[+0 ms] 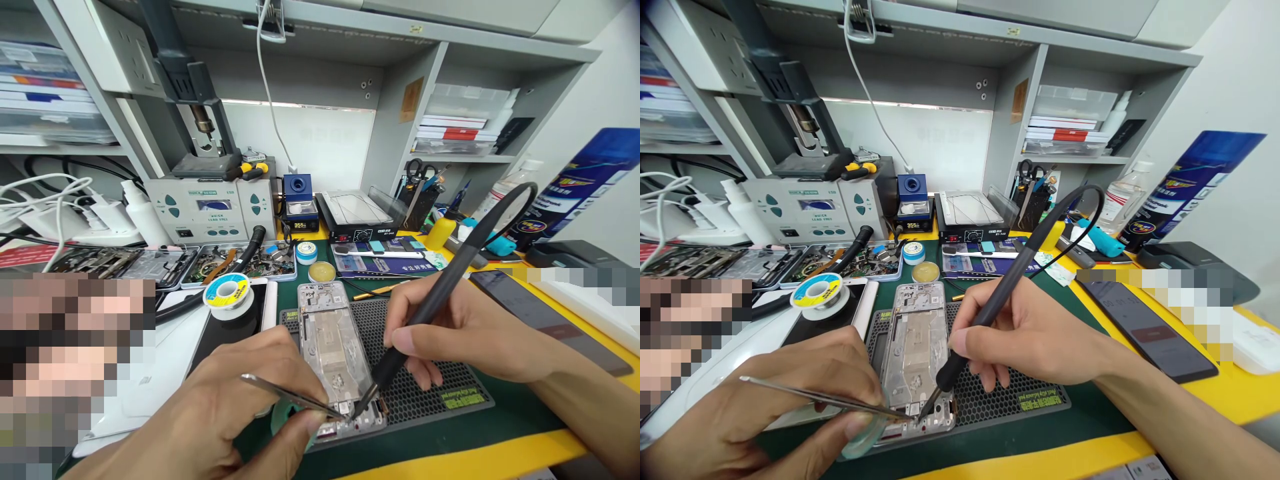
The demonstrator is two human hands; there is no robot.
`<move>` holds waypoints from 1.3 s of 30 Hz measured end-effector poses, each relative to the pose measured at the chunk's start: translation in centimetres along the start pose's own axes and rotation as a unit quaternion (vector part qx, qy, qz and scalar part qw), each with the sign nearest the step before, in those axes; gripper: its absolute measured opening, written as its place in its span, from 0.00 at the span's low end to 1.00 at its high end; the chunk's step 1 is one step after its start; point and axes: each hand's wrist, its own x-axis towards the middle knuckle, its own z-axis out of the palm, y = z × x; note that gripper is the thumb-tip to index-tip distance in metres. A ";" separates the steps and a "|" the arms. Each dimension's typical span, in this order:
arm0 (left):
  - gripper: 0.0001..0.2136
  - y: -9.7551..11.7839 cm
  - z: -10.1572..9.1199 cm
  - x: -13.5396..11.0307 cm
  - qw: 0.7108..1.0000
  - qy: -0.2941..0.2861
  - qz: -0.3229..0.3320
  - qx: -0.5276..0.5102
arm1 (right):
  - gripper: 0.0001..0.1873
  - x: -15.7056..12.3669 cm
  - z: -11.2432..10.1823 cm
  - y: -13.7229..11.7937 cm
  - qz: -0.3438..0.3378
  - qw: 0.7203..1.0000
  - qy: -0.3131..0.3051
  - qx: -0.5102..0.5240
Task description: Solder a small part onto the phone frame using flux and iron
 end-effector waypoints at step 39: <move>0.11 0.1 0.8 0.2 0.999 0.044 0.025 -0.021 | 0.09 -0.6 0.7 -0.4 0.027 0.999 0.020 -0.041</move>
